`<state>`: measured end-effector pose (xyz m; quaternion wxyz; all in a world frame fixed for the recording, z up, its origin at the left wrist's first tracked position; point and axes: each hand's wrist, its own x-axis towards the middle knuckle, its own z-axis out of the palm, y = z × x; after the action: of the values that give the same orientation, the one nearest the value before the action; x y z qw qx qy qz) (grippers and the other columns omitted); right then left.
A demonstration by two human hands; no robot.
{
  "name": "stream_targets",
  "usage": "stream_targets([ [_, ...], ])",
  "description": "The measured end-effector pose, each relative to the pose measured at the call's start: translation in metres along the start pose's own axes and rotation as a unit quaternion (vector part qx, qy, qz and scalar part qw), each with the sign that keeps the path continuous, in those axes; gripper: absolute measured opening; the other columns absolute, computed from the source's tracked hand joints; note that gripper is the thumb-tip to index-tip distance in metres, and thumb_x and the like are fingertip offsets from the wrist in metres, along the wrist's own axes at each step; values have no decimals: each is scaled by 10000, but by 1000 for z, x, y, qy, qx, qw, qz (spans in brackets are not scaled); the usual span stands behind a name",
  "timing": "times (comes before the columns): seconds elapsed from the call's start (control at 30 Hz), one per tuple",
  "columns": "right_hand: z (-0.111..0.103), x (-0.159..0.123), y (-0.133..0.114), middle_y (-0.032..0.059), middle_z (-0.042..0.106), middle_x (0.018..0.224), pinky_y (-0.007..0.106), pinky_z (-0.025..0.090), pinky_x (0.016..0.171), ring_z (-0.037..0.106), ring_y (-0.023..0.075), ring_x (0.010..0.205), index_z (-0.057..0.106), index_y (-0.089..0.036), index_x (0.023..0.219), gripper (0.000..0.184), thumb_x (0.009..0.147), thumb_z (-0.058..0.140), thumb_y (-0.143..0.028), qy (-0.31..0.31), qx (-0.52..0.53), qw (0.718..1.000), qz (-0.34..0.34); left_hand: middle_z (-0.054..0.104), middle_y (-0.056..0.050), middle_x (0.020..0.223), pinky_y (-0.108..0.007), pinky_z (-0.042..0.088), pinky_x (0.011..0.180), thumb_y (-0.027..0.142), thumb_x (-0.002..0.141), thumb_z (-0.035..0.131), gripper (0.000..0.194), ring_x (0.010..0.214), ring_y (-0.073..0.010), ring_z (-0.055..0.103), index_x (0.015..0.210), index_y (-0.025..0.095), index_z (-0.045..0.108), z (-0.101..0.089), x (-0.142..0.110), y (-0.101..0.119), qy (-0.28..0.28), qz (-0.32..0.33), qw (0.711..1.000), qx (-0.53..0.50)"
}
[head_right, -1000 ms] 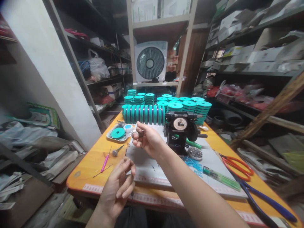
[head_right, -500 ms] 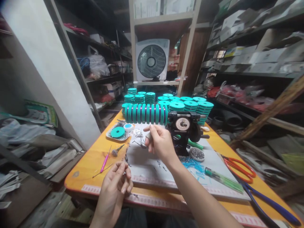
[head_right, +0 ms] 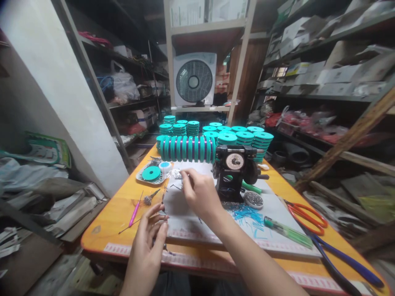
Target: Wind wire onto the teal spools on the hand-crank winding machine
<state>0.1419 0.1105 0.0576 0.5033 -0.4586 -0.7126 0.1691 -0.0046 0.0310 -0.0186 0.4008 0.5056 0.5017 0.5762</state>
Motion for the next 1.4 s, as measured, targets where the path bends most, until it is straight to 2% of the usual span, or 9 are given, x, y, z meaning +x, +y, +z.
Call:
stream_targets([
  [0.1,-19,23,-12,112,625,1113,374,392,924,543,244,1044,584,-142,1183,338,925,397,-258,123,-222,943,-214,470,-99,1311,-376,361,1019,266,896,471,340,1227,-221,443,1234,232,452,0,-2,4,39,117,988,96],
  [0.23,-32,71,-18,134,615,1137,447,350,939,502,307,1103,565,-144,1221,459,974,230,-337,41,-441,886,-134,493,-47,1326,-344,336,1061,142,899,414,338,1271,-182,415,1205,264,490,12,-1,22,20,249,956,153],
  [0.37,-37,103,-20,140,671,891,423,434,724,615,320,864,675,-155,849,596,966,141,-393,-48,-469,881,-42,336,-13,1481,-297,250,1129,195,937,342,463,1366,-143,282,1397,252,341,36,18,37,-93,201,965,139],
  [0.5,-44,120,-19,182,667,875,428,439,692,623,350,852,674,-133,834,566,940,192,-410,-107,-460,881,-19,321,-46,1488,-318,201,1143,283,935,376,468,1375,-164,259,1393,186,363,54,53,39,-29,142,988,60],
  [0.87,-52,155,-9,169,670,826,339,453,628,626,265,733,680,-111,754,455,901,373,-413,-201,-373,906,-6,632,-44,756,-308,418,854,334,805,605,209,806,-172,578,854,139,662,52,92,36,-36,26,998,-48],
  [1.13,-58,123,-20,117,605,1168,308,377,914,543,206,1045,541,-105,1224,362,929,387,-249,44,-278,951,-126,559,-10,704,-273,490,506,346,909,447,361,490,-87,486,1196,136,510,23,28,59,-178,-171,929,-277],
  [1.23,-58,82,-29,75,667,951,307,400,836,572,198,894,639,-153,1020,267,924,440,-303,137,-193,952,-193,576,-23,680,-249,482,467,300,926,419,290,454,-79,490,1068,95,568,16,13,55,-177,-212,901,-334],
  [1.33,-50,36,-27,26,599,528,229,387,539,511,116,491,643,-141,755,436,936,398,-452,-48,-17,998,-37,568,-17,614,-222,463,436,315,932,411,293,418,-73,485,951,87,593,11,7,49,-177,-219,895,-345],
  [1.4,-40,13,-20,13,583,482,187,290,421,417,79,391,641,-131,879,417,905,444,-498,-191,91,972,101,558,-9,577,-212,457,427,342,928,422,300,398,-68,473,910,96,593,11,7,47,-183,-225,891,-348],
])
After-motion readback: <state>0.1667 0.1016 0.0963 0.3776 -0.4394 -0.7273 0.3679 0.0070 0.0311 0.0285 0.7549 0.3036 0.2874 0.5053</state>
